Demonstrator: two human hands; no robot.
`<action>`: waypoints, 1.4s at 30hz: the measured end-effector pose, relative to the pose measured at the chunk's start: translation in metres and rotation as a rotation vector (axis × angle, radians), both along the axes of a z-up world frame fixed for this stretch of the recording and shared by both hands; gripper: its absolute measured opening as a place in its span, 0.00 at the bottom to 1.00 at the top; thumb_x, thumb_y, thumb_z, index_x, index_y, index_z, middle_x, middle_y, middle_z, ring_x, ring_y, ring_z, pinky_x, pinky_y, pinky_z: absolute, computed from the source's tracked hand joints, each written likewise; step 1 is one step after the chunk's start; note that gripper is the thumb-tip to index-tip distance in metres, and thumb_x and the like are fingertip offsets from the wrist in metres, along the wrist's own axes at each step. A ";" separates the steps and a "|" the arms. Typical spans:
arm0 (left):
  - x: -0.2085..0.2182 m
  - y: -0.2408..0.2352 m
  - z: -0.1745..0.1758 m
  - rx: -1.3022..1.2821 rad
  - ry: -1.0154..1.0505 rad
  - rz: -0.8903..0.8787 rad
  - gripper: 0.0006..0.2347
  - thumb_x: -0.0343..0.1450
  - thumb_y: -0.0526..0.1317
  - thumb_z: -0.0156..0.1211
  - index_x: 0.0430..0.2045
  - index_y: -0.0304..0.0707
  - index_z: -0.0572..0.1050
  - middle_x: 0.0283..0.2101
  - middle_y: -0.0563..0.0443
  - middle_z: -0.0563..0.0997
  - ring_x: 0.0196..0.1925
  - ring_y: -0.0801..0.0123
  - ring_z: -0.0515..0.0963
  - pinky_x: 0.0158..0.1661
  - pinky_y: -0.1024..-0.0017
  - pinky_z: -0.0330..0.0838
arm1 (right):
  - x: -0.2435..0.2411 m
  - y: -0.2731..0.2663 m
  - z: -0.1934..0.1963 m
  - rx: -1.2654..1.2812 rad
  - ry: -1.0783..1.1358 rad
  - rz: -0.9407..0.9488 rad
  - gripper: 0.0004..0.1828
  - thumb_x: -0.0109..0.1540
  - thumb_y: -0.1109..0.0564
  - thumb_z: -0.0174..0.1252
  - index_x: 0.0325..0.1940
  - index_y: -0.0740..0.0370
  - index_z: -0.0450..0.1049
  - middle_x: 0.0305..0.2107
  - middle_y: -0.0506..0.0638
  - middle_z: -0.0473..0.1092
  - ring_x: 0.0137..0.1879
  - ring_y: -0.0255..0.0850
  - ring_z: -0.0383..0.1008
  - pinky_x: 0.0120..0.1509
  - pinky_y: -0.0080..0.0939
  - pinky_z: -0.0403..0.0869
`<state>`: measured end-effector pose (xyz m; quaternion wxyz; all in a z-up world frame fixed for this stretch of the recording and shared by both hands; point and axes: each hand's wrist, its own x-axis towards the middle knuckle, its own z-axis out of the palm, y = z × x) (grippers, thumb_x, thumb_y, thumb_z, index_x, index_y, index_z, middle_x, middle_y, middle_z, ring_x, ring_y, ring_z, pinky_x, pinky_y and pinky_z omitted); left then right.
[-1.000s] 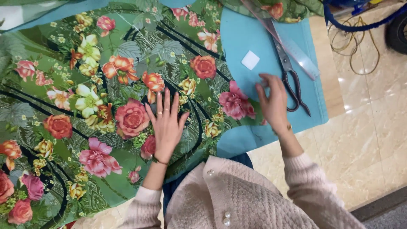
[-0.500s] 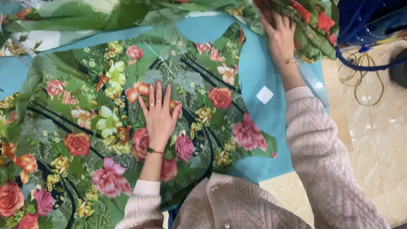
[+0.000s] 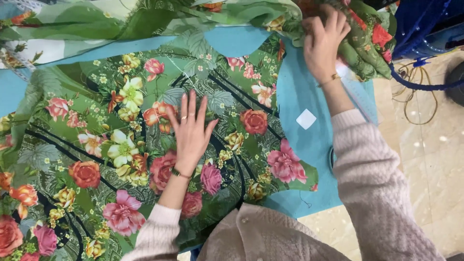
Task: The person measures a floral-patterned fabric with a ruler and chalk, then uses scissors to cut along the marked lines. The person smooths the fabric and continues cutting and measuring sections.
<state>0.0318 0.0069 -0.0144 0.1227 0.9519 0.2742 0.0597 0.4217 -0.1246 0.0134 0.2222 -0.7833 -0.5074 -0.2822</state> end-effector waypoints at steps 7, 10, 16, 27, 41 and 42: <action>0.068 0.019 -0.001 0.055 0.010 -0.193 0.31 0.79 0.62 0.44 0.76 0.51 0.50 0.78 0.50 0.42 0.79 0.60 0.39 0.72 0.39 0.31 | -0.068 0.000 -0.009 -0.236 0.360 0.197 0.15 0.60 0.73 0.45 0.44 0.67 0.76 0.39 0.57 0.73 0.45 0.50 0.70 0.49 0.48 0.64; 0.070 0.031 -0.004 0.025 0.043 -0.095 0.32 0.79 0.62 0.44 0.76 0.51 0.47 0.78 0.49 0.39 0.80 0.59 0.39 0.72 0.38 0.31 | -0.057 0.007 -0.017 -0.155 0.264 0.050 0.10 0.72 0.65 0.52 0.51 0.73 0.77 0.43 0.57 0.70 0.46 0.46 0.65 0.46 0.43 0.64; 0.057 0.032 -0.002 0.104 -0.025 -0.032 0.32 0.79 0.62 0.50 0.76 0.49 0.54 0.78 0.48 0.43 0.79 0.45 0.40 0.72 0.36 0.36 | -0.036 0.016 -0.049 -0.134 0.434 -0.039 0.19 0.60 0.54 0.78 0.45 0.59 0.73 0.42 0.52 0.62 0.50 0.50 0.61 0.53 0.49 0.62; 0.057 0.030 0.001 0.097 -0.007 -0.008 0.31 0.79 0.64 0.45 0.76 0.53 0.53 0.78 0.49 0.41 0.78 0.37 0.39 0.71 0.33 0.36 | -0.033 0.021 -0.042 -0.166 0.613 0.035 0.11 0.65 0.64 0.69 0.39 0.62 0.71 0.30 0.51 0.71 0.37 0.43 0.65 0.40 0.44 0.65; 0.056 0.025 0.001 0.122 0.028 0.041 0.32 0.80 0.65 0.43 0.77 0.52 0.50 0.78 0.47 0.41 0.78 0.42 0.38 0.69 0.29 0.34 | -0.109 0.021 -0.013 -0.159 0.299 0.070 0.14 0.71 0.54 0.50 0.59 0.61 0.70 0.54 0.56 0.67 0.61 0.50 0.63 0.57 0.47 0.62; 0.055 0.025 0.002 0.125 0.027 0.077 0.33 0.80 0.65 0.46 0.77 0.50 0.51 0.78 0.46 0.41 0.78 0.41 0.39 0.69 0.28 0.34 | -0.116 0.023 -0.012 -0.267 0.274 0.128 0.24 0.75 0.41 0.41 0.65 0.58 0.68 0.62 0.59 0.64 0.69 0.55 0.59 0.58 0.52 0.60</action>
